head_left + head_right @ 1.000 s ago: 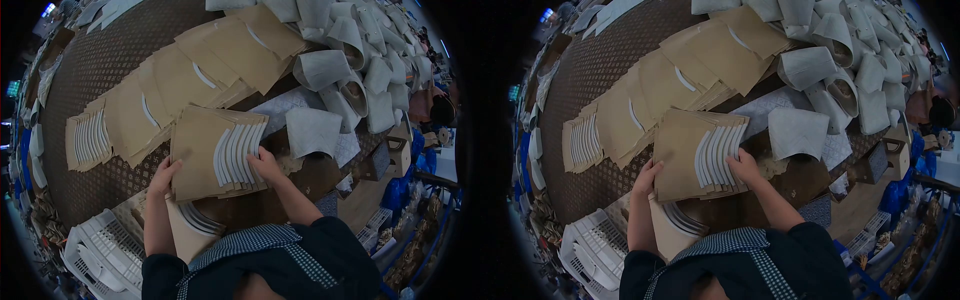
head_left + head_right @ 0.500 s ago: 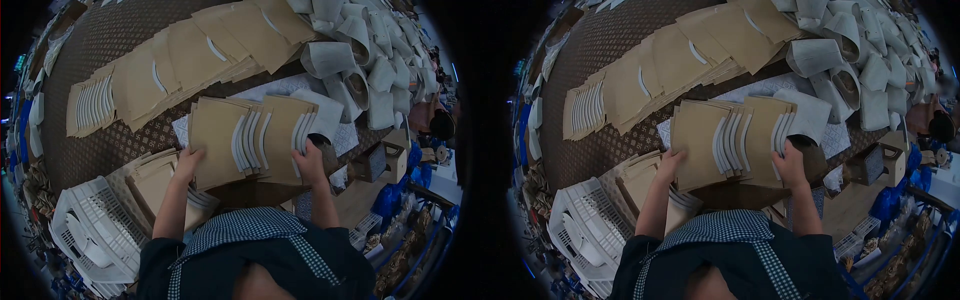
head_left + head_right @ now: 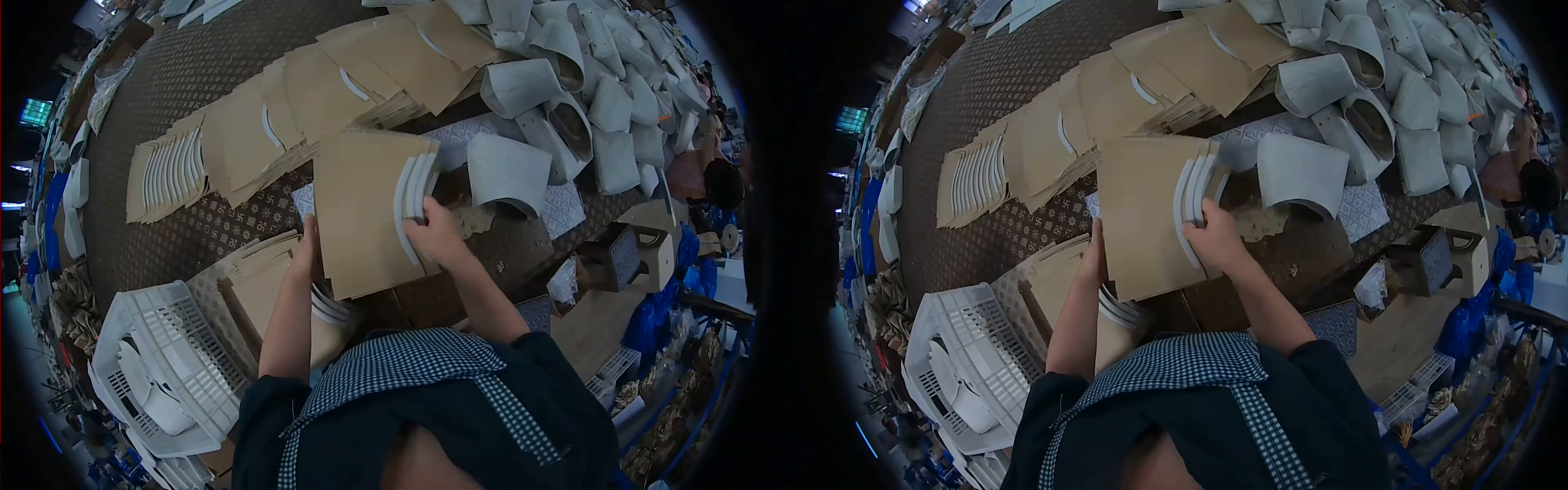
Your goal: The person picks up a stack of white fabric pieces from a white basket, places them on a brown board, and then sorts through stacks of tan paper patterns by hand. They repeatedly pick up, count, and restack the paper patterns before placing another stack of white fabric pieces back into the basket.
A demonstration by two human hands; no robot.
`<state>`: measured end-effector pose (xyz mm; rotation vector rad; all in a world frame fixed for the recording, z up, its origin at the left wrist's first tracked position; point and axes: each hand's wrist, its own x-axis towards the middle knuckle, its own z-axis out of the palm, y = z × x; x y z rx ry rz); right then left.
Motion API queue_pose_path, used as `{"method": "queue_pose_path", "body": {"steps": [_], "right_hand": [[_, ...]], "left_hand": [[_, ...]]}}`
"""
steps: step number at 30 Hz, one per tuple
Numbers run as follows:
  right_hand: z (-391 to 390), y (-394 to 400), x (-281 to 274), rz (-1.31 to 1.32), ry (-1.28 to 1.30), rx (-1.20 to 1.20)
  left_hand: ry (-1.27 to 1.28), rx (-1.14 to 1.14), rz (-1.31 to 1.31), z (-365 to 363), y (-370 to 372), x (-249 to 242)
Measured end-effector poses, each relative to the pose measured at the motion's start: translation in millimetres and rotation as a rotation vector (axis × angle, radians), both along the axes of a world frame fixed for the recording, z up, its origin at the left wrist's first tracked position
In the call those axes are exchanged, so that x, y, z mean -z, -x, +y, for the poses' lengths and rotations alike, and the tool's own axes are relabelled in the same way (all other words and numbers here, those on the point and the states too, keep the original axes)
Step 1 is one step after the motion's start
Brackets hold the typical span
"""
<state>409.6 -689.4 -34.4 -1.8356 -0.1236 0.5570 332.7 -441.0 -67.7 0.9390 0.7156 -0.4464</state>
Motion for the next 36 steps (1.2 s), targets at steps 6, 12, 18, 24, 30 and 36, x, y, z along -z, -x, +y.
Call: {"method": "queue_pose_path", "body": {"steps": [6, 12, 18, 24, 30, 36], "right_hand": [[-14, 40, 76, -0.569, 0.533, 0.053], [-19, 26, 81, -0.434, 0.364, 0.285], [-42, -1, 100, -0.056, 0.032, 0.380], [-26, -3, 82, 0.052, 0.191, 0.235], [-23, 13, 62, 0.101, -0.018, 0.142], [15, 58, -15, 0.051, -0.297, 0.006]], "left_hand": [[-0.273, 0.033, -0.095, -1, 6, 36], [-0.392, 0.184, -0.041, -50, -1, 20], [-0.320, -0.023, -0.145, -40, -4, 26], [-0.223, 0.135, 0.055, -27, -3, 9], [-0.267, 0.164, -0.125, -37, 17, -3], [-0.358, 0.057, -0.187, -3, 90, -86]]}}
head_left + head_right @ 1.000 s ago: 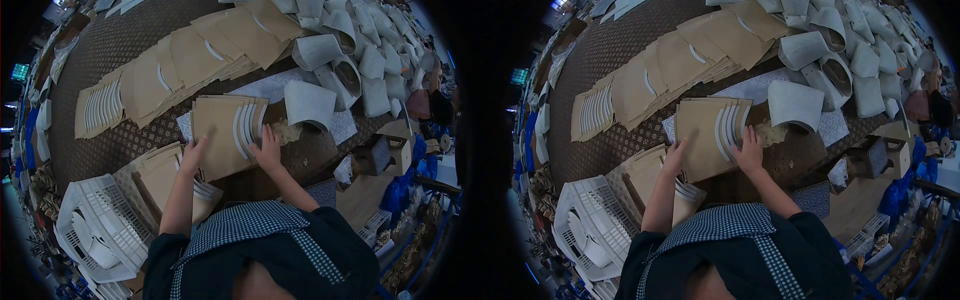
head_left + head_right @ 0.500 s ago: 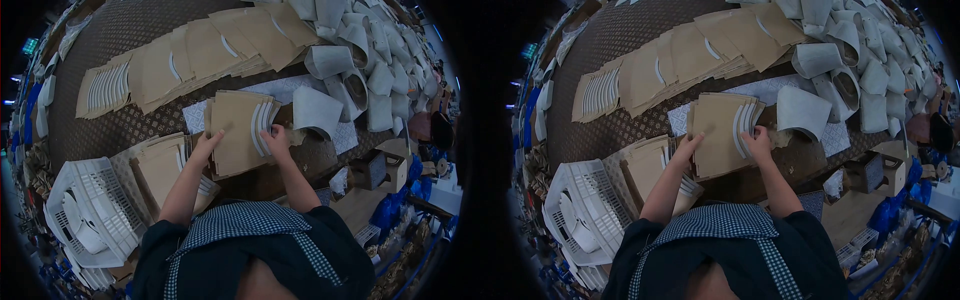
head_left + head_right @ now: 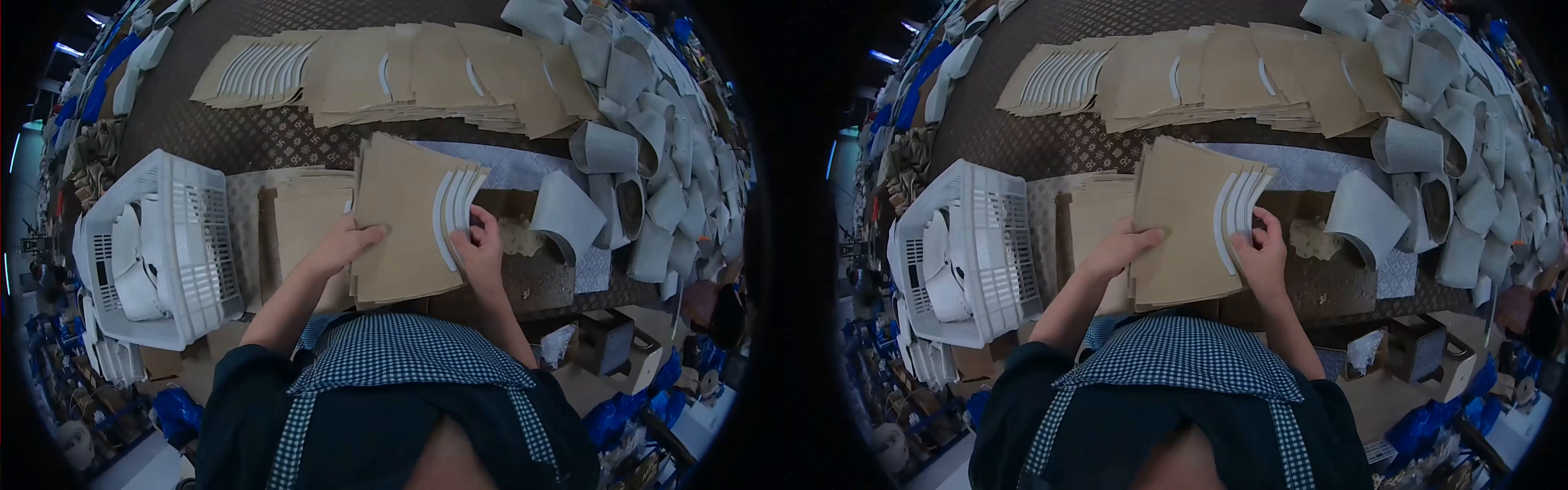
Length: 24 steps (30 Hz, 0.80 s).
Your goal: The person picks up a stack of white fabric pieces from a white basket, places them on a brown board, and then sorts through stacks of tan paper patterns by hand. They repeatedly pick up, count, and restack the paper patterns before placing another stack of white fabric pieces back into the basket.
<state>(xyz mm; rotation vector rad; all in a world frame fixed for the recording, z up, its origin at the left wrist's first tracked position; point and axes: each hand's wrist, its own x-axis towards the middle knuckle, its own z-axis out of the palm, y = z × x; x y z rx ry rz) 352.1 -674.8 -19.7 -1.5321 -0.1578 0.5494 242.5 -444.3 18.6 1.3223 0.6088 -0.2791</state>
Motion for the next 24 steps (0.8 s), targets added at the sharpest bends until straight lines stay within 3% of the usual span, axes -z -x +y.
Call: {"method": "queue_pose_path", "body": {"steps": [3, 6, 8, 9, 10, 11, 13, 14, 17, 20, 24], "right_hand": [[33, 34, -39, -0.065, -0.137, -0.059], [57, 62, -25, -0.166, -0.078, -0.231], [70, 71, -14, -0.188, -0.004, -0.364], [76, 73, 2, -0.144, 0.034, -0.418], [75, 74, 23, -0.279, 0.165, -0.426], [72, 74, 44, -0.302, 0.244, -0.463], [69, 78, 69, -0.345, 0.404, -0.538], [67, 84, 72, -0.136, 0.330, -0.539], [73, 95, 73, -0.245, 0.538, -0.485], [92, 79, 92, -0.008, 0.472, -0.502], [106, 70, 57, -0.098, 0.744, -0.629]], "left_hand": [[-0.067, -0.135, -0.033, 24, 52, -34], [-0.106, -0.270, -0.009, 50, 101, -38], [-0.121, -0.324, 0.026, 65, 130, -7], [-0.292, -0.298, 0.119, 68, 141, 7], [-0.462, -0.271, 0.214, 72, 154, 29], [-0.619, -0.159, 0.096, 92, 185, 92], [-0.668, -0.248, 0.187, 80, 195, 102], [-0.690, -0.285, 0.233, 74, 197, 106], [-0.750, -0.312, 0.154, 57, 183, 94], [-0.810, -0.264, 0.147, 59, 180, 90], [-0.814, -0.186, 0.090, 71, 184, 95]]}}
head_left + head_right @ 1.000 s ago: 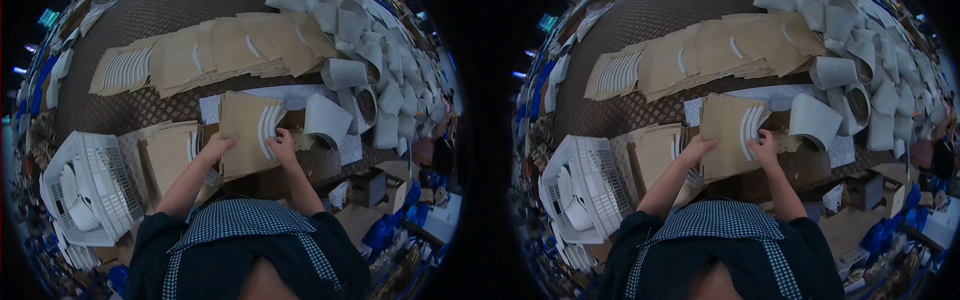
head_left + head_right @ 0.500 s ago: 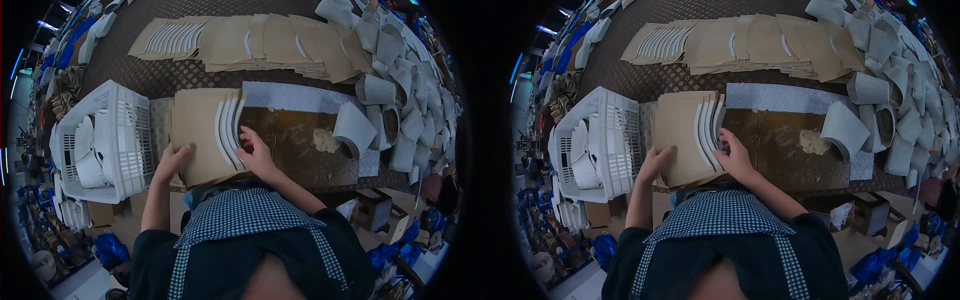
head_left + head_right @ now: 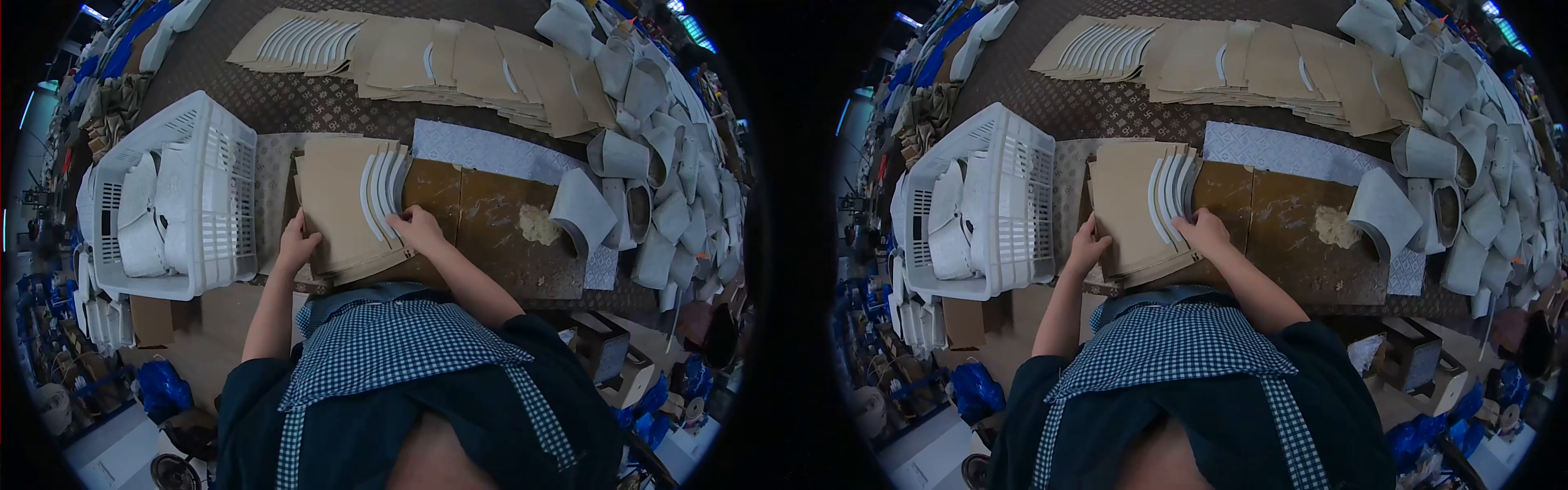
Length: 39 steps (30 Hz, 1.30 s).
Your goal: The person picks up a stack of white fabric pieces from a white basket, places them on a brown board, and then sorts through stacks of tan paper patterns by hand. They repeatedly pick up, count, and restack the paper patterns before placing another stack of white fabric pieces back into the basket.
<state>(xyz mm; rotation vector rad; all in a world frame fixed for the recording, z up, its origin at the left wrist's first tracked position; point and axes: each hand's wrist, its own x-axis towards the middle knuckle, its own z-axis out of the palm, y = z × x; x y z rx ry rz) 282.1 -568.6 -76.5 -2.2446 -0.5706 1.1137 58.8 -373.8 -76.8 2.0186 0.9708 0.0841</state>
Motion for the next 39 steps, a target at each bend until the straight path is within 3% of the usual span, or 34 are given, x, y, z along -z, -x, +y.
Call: {"method": "queue_pose_path", "body": {"steps": [3, 5, 10, 12, 15, 19, 26, 30, 32, 34, 36, 39], "right_hand": [[-4, -9, 18, 0.065, -0.067, 0.003], [-2, -14, 20, 0.069, -0.072, 0.013], [1, -13, 12, 0.106, -0.062, -0.066], [-2, 3, 25, 0.133, -0.179, 0.038], [0, 5, 29, 0.306, -0.274, 0.118], [16, 11, 14, 0.561, -0.371, 0.166], [38, 43, 11, 0.710, -0.450, 0.388], [32, 37, -9, 0.842, -0.401, 0.349], [18, 29, -23, 1.081, -0.518, 0.311], [2, 25, -24, 0.997, -0.559, 0.320], [-12, 28, -15, 0.692, -0.546, 0.287], [-10, 33, -12, 0.361, -0.822, 0.177]], "left_hand": [[0.183, -0.196, -0.002, -18, -8, -27], [0.040, -0.170, -0.015, -14, 4, 8], [-0.078, -0.133, -0.047, -9, 13, 26], [-0.185, -0.127, -0.038, -9, 17, 35], [-0.584, -0.057, 0.001, -42, 5, -8], [-0.485, 0.276, 0.106, -108, -9, -52], [-0.796, 0.013, -0.036, -95, -20, -6], [-0.690, 0.115, -0.174, -67, -28, -44], [-0.716, 0.184, -0.208, -51, -32, -71], [-0.637, 0.228, -0.185, -34, -37, -102], [-0.611, 0.328, -0.136, -20, -39, -143], [-0.579, 0.482, -0.191, -8, -33, -201]]}}
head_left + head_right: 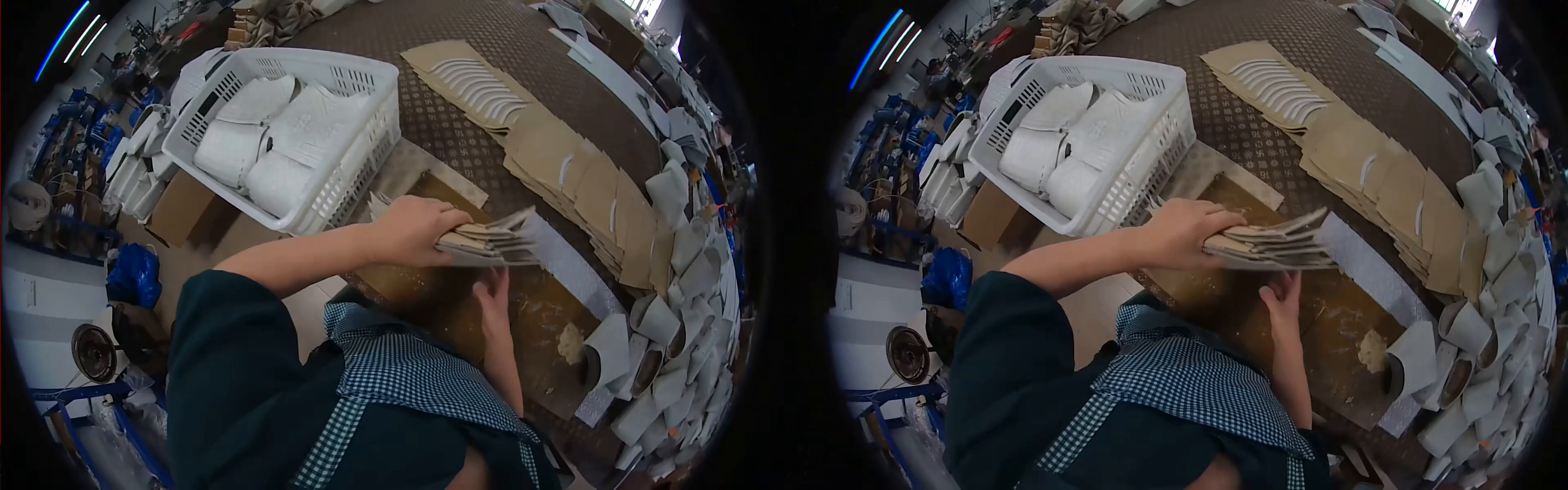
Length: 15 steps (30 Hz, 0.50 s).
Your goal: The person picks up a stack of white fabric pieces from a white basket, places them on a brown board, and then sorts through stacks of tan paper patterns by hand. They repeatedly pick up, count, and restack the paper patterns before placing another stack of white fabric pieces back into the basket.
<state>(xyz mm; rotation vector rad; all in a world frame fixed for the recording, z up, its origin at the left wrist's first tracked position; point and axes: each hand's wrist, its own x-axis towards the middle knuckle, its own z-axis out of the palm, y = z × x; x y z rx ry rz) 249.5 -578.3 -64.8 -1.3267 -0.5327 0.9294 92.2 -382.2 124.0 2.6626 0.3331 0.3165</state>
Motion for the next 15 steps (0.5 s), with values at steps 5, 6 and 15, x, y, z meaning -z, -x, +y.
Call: {"method": "queue_pose_path", "body": {"steps": [5, 6, 15], "right_hand": [[2, -25, -16, 0.058, -0.027, -0.087], [4, -24, -28, 0.062, -0.078, -0.089], [163, 88, -163, -0.043, -0.564, -0.167]], "left_hand": [[0.110, 0.313, -0.156, 22, 50, -92], [0.156, 0.319, -0.213, 34, 64, -104], [0.321, -0.088, -0.372, 189, 215, -170]]}}
